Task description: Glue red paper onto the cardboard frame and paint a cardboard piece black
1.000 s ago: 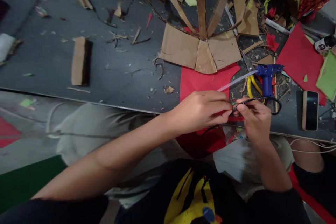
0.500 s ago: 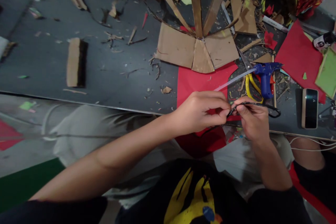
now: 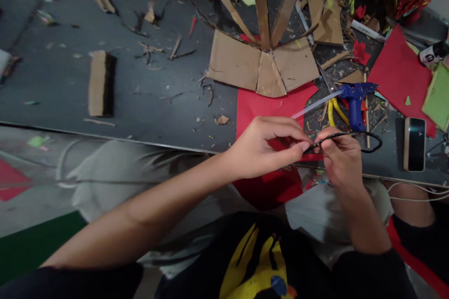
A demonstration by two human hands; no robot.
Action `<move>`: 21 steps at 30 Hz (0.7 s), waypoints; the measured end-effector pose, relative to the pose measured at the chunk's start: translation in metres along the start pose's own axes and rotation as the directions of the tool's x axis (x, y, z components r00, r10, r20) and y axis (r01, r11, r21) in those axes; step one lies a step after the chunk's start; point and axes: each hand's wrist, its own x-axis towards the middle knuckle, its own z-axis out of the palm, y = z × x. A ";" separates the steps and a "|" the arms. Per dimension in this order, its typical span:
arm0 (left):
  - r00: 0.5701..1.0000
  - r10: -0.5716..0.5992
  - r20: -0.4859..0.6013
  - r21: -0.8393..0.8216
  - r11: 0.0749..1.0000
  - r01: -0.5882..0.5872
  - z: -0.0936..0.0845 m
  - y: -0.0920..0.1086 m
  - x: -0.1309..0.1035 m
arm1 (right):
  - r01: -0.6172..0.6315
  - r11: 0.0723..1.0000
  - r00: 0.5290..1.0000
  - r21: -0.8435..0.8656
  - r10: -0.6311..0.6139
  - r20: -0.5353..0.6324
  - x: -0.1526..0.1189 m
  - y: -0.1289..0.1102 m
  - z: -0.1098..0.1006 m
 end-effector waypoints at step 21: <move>0.999 0.038 0.020 0.139 0.990 -0.040 0.009 -0.013 -0.003 | -0.004 0.998 1.000 -0.058 0.005 0.015 0.001 0.006 0.003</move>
